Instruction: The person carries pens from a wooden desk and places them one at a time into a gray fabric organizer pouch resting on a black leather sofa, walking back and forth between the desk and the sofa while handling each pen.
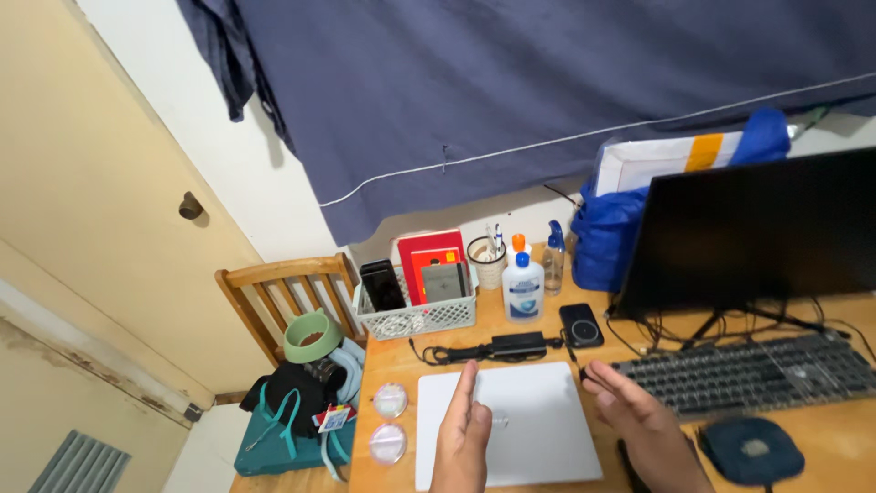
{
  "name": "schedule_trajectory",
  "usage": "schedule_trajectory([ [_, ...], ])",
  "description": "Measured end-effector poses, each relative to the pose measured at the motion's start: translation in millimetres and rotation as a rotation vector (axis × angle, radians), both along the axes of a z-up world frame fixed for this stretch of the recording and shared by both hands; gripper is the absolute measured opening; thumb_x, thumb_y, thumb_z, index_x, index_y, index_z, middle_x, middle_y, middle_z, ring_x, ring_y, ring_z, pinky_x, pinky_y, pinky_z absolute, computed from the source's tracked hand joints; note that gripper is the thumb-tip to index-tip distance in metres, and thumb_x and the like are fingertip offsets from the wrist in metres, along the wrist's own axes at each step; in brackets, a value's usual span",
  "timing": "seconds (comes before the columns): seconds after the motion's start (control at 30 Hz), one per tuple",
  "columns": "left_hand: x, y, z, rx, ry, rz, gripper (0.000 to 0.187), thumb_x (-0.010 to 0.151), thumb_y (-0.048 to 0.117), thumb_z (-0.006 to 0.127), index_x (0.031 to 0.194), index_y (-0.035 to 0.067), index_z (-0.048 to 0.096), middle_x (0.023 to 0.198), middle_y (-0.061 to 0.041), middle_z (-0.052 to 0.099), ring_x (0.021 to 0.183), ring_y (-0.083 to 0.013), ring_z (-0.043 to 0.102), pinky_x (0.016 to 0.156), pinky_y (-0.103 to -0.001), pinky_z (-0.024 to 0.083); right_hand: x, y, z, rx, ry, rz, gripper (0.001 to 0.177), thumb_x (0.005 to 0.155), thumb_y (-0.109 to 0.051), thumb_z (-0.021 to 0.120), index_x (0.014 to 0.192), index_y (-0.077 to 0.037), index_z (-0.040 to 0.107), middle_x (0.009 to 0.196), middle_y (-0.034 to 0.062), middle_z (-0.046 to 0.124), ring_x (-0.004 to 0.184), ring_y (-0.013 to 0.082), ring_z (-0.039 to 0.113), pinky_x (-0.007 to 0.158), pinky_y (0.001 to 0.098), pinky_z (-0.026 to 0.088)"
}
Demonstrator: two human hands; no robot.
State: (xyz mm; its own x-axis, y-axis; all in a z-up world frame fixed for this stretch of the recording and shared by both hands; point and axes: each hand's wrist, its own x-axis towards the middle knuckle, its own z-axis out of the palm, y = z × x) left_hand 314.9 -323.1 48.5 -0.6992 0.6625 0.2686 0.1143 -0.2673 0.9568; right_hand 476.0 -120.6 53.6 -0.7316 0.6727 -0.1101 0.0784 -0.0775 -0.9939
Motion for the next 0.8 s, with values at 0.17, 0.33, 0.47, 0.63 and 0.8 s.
schedule_trajectory([
  [0.17,14.9,-48.3,-0.9,-0.030,0.201,0.035,0.063,0.104,0.016,0.049,0.159,-0.009,0.033,0.151,-0.020,0.050,0.136,-0.0281,0.046,0.113,-0.030,0.033,24.9,-57.5,-4.7,-0.081,0.149,-0.098,0.053,0.097,-0.014,0.054,0.149,-0.003,0.049,0.149,0.0088,0.060,0.133,0.0206,0.060,0.103,0.0365,0.050],
  [0.33,39.0,-111.3,-0.7,-0.025,0.093,-0.088,0.070,0.101,0.025,0.049,0.161,-0.005,0.027,0.088,0.001,0.046,0.079,-0.0076,0.042,0.076,-0.020,0.038,60.1,-124.7,-7.4,-0.007,0.197,-0.132,0.053,0.096,-0.015,0.055,0.147,-0.002,0.051,0.148,0.0102,0.061,0.134,0.0220,0.060,0.102,0.0373,0.051],
  [0.47,61.4,-152.7,7.8,-0.038,0.080,-0.101,0.070,0.101,0.028,0.049,0.159,-0.005,0.027,0.087,0.002,0.048,0.080,-0.0067,0.044,0.076,-0.020,0.039,83.5,-174.6,2.6,-0.025,0.160,-0.152,0.054,0.096,-0.017,0.053,0.149,-0.004,0.050,0.148,0.0090,0.060,0.136,0.0212,0.058,0.103,0.0370,0.051],
  [0.63,85.6,-185.3,22.9,-0.026,0.056,-0.130,0.073,0.101,0.032,0.049,0.160,-0.006,0.027,0.089,0.001,0.048,0.080,-0.0081,0.044,0.078,-0.020,0.040,103.9,-214.0,21.4,-0.011,0.155,-0.144,0.056,0.095,-0.017,0.054,0.150,-0.005,0.048,0.152,0.0077,0.057,0.138,0.0218,0.056,0.104,0.0376,0.050],
  [0.8,107.9,-197.8,30.6,0.016,0.048,-0.162,0.075,0.102,0.035,0.049,0.159,-0.008,0.026,0.110,-0.005,0.056,0.091,-0.0096,0.048,0.092,-0.022,0.041,123.8,-230.6,33.9,-0.014,0.144,-0.146,0.056,0.095,-0.017,0.055,0.149,-0.005,0.049,0.152,0.0086,0.057,0.139,0.0228,0.056,0.104,0.0378,0.050],
])
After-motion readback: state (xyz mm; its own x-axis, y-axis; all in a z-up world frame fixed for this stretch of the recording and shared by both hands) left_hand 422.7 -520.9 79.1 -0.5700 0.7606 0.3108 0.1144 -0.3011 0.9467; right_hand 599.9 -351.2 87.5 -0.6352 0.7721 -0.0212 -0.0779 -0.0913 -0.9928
